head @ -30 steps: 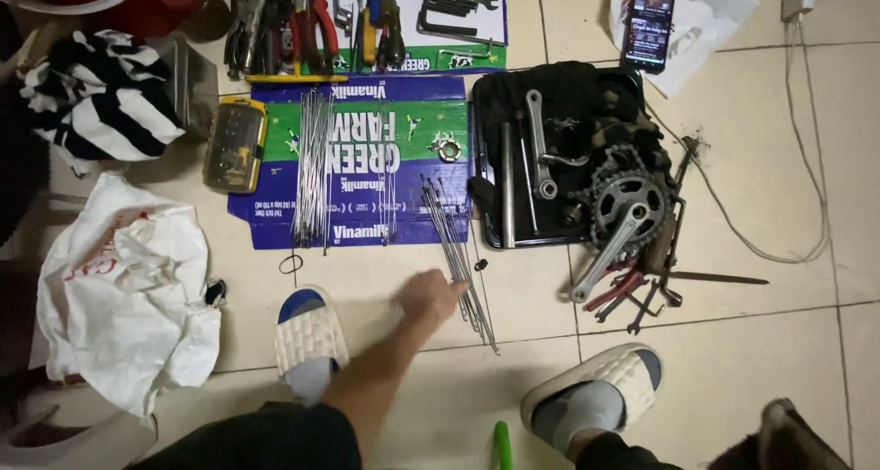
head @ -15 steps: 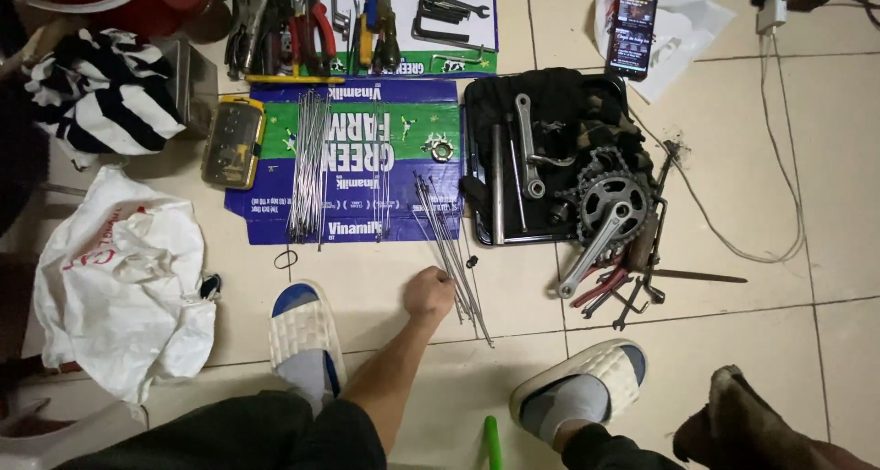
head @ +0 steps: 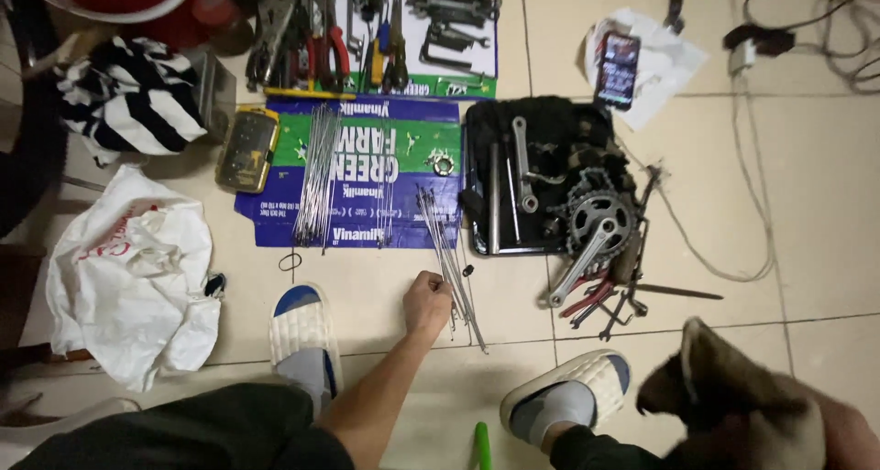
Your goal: Cleaning individual bicycle spokes by wiping them with a cloth and sorting them.
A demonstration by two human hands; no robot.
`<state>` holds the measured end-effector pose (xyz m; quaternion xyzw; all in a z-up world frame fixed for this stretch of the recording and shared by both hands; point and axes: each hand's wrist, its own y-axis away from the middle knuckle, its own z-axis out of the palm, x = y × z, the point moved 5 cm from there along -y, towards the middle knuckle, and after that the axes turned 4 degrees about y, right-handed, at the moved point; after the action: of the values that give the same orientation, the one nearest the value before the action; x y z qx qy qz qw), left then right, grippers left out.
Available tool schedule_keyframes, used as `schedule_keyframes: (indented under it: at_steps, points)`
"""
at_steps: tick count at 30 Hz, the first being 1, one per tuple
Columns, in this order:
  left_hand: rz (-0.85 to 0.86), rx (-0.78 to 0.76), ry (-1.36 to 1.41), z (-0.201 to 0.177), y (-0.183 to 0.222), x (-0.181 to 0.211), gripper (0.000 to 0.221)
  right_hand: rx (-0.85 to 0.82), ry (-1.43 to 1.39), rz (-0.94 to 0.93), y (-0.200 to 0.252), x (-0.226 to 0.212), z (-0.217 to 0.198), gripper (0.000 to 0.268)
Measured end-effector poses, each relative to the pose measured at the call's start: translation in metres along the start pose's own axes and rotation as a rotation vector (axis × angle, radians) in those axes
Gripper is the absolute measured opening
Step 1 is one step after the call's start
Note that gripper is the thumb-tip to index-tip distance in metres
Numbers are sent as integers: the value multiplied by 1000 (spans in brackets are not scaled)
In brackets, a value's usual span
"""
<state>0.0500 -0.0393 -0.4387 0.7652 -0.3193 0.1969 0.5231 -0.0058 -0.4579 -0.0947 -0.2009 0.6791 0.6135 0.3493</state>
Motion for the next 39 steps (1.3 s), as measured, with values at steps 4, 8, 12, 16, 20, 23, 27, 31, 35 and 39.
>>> schedule_keyframes:
  at_steps: [4,8,12,16,20,23,27,31,35,39]
  points:
    - [-6,-55,458,-26,64,76,11,115,80,-40,100,-51,221,49]
    - [102,-160,642,-44,119,151,13,644,478,-93,133,-90,222,30]
    - [321,-229,674,-70,178,208,17,351,408,-391,98,-77,202,35]
    - [482,-318,618,-101,237,249,15,104,197,-402,102,-76,239,36]
    - [611,-378,551,-126,277,264,22,202,169,-428,148,-96,290,41]
    - [713,-343,419,-152,293,273,17,21,-142,-603,98,-65,271,19]
    - [758,-363,340,-175,309,286,12,-28,-296,-564,92,-58,274,14]
    - [719,-435,364,-175,307,287,15,41,-323,-485,90,-64,260,13]
    - [649,-516,315,-190,309,282,22,80,-338,-516,95,-102,230,15]
    - [638,-491,343,-187,304,273,22,184,-359,-511,80,-93,215,18]
